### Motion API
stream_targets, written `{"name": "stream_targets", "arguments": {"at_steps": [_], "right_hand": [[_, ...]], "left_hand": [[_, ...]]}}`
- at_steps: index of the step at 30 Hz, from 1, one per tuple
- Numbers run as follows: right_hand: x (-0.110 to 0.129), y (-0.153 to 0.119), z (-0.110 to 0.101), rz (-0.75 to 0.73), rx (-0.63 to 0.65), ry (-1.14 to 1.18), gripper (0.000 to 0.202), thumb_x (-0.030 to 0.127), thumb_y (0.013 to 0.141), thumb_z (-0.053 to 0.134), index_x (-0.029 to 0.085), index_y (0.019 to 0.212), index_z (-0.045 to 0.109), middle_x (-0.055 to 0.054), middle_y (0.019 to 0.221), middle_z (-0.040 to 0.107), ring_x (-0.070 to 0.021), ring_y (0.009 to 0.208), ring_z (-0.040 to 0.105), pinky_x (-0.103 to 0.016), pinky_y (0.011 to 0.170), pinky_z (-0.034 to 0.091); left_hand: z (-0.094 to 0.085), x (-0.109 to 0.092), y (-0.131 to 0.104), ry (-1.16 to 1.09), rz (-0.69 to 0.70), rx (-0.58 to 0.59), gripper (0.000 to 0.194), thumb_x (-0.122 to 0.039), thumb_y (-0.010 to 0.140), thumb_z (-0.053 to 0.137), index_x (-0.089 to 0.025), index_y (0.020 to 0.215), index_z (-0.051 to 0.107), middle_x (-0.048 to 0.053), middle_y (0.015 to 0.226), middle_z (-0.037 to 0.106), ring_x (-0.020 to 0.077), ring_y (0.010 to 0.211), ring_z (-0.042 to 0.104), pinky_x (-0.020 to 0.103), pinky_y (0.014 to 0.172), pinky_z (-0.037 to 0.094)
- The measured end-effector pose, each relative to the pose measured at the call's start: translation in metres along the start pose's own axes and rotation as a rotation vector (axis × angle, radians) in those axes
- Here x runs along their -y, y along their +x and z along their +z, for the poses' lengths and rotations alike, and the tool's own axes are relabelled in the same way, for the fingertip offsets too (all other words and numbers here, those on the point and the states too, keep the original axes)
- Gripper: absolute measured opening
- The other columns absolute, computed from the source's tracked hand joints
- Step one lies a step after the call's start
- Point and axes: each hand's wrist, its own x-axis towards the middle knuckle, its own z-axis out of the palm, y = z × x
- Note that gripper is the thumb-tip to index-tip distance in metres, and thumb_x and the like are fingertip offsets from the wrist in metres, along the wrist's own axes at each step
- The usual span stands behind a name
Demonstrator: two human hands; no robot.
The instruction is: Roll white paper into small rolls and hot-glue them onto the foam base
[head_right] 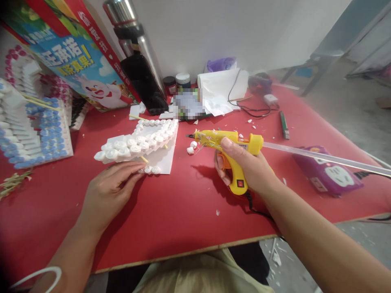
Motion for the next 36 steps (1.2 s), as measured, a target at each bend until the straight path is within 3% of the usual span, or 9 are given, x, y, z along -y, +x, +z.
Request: {"name": "stream_targets", "arguments": {"at_steps": [5, 14, 24, 36], "right_hand": [[-0.001, 0.0, 0.0, -0.012, -0.007, -0.01, 0.051, 0.06, 0.097, 0.048, 0.021, 0.068, 0.063, -0.003, 0.057, 0.058, -0.0157, 0.04, 0.052, -0.031, 0.04, 0.041], [0.001, 0.0, 0.001, -0.002, -0.007, -0.001, 0.05, 0.06, 0.096, 0.05, 0.021, 0.068, 0.063, -0.003, 0.057, 0.057, -0.0164, 0.039, 0.052, -0.031, 0.04, 0.04], [0.0, -0.001, 0.001, -0.001, -0.014, -0.011, 0.05, 0.062, 0.095, 0.051, 0.022, 0.066, 0.063, -0.004, 0.057, 0.058, -0.0159, 0.04, 0.051, -0.031, 0.041, 0.04], [0.0, -0.001, 0.001, -0.006, -0.008, -0.029, 0.05, 0.06, 0.095, 0.05, 0.021, 0.067, 0.063, -0.004, 0.055, 0.058, -0.0159, 0.039, 0.051, -0.031, 0.04, 0.038]], "left_hand": [[-0.001, -0.008, 0.002, 0.016, 0.031, -0.002, 0.023, -0.022, 0.092, 0.068, -0.022, 0.115, 0.07, 0.008, 0.119, 0.075, 0.0257, 0.11, 0.07, 0.041, 0.097, 0.055], [0.009, -0.021, 0.011, -0.026, 0.174, 0.027, 0.024, -0.01, 0.092, 0.063, -0.019, 0.112, 0.07, 0.007, 0.114, 0.076, 0.0233, 0.103, 0.071, 0.04, 0.098, 0.055], [0.013, -0.023, 0.011, -0.056, 0.129, 0.014, 0.027, -0.004, 0.092, 0.054, -0.018, 0.106, 0.072, 0.007, 0.108, 0.077, 0.0224, 0.097, 0.071, 0.037, 0.087, 0.057], [0.018, -0.026, 0.011, -0.064, 0.098, -0.045, 0.018, -0.013, 0.095, 0.059, -0.02, 0.1, 0.074, 0.005, 0.102, 0.079, 0.0208, 0.093, 0.073, 0.034, 0.083, 0.058]]}}
